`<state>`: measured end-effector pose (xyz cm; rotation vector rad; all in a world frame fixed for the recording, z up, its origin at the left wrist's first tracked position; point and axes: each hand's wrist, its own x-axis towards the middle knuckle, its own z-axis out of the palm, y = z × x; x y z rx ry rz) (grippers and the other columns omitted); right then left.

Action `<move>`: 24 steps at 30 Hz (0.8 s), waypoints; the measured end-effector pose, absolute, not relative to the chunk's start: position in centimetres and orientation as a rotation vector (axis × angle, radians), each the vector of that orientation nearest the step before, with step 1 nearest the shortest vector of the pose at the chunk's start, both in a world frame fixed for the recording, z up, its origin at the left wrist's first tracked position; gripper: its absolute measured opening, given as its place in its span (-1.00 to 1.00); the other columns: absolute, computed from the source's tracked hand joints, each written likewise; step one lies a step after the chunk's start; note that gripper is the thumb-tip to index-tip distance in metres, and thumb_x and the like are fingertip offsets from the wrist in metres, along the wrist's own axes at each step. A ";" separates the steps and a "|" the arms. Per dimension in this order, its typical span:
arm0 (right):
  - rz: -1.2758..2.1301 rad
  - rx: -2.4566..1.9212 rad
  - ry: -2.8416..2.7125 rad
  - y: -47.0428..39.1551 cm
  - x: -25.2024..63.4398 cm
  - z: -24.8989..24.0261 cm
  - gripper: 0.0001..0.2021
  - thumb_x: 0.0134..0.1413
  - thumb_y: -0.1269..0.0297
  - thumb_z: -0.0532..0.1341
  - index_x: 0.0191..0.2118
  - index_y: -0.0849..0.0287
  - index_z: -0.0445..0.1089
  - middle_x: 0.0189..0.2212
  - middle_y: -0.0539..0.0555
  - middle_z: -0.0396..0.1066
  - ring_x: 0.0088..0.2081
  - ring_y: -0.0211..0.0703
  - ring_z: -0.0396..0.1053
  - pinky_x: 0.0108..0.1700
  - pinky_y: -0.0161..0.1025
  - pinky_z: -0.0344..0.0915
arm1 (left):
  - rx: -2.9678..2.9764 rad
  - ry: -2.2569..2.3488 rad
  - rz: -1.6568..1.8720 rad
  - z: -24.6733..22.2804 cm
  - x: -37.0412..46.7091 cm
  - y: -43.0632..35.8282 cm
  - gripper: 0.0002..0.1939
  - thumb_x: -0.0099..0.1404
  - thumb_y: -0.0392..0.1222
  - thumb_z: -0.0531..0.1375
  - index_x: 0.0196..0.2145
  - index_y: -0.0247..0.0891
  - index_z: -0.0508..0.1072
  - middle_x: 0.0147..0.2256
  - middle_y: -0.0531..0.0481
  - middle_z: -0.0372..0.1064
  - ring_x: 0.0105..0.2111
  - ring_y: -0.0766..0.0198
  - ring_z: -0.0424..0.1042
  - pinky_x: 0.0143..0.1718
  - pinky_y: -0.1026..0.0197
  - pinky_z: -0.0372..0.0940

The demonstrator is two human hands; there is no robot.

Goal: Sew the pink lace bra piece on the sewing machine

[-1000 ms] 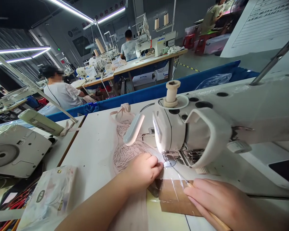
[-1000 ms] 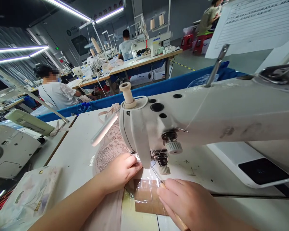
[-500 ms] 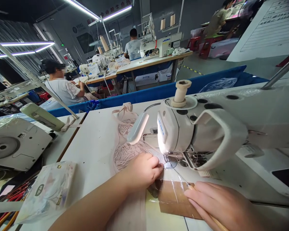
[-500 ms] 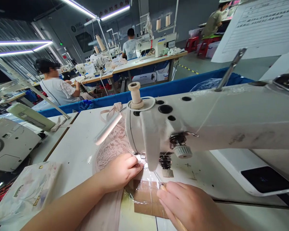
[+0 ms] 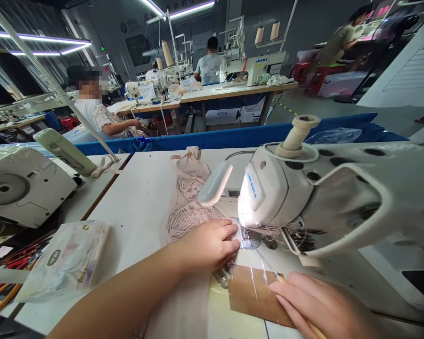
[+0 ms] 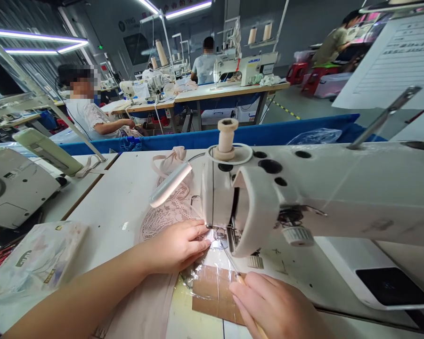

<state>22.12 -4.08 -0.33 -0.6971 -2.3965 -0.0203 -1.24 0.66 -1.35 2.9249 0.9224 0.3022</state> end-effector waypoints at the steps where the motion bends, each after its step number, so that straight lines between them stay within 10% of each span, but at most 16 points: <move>1: -0.034 -0.672 -2.384 -3.9 22.0 -0.1 -0.58 0.28 0.49 -0.19 -0.48 0.20 0.32 -0.61 0.02 0.30 -0.58 -0.30 0.23 -0.44 -0.33 0.18 | 2.949 0.924 0.307 -1.5 -1.3 0.8 -0.55 0.41 -0.17 -0.14 -0.07 -0.45 0.46 0.05 -0.27 0.25 0.06 -0.01 0.23 0.12 0.06 0.10; 24: -0.150 -0.710 -2.316 -3.3 20.8 0.6 -0.44 0.30 0.46 -0.25 -0.63 0.19 0.31 -0.62 0.07 0.35 -0.67 -0.33 0.21 -0.58 -0.33 0.17 | 3.078 0.840 0.339 -1.5 -1.4 1.7 -0.60 0.42 -0.23 -0.12 -0.07 -0.41 0.45 0.02 -0.23 0.30 -0.01 0.07 0.29 0.11 0.05 0.10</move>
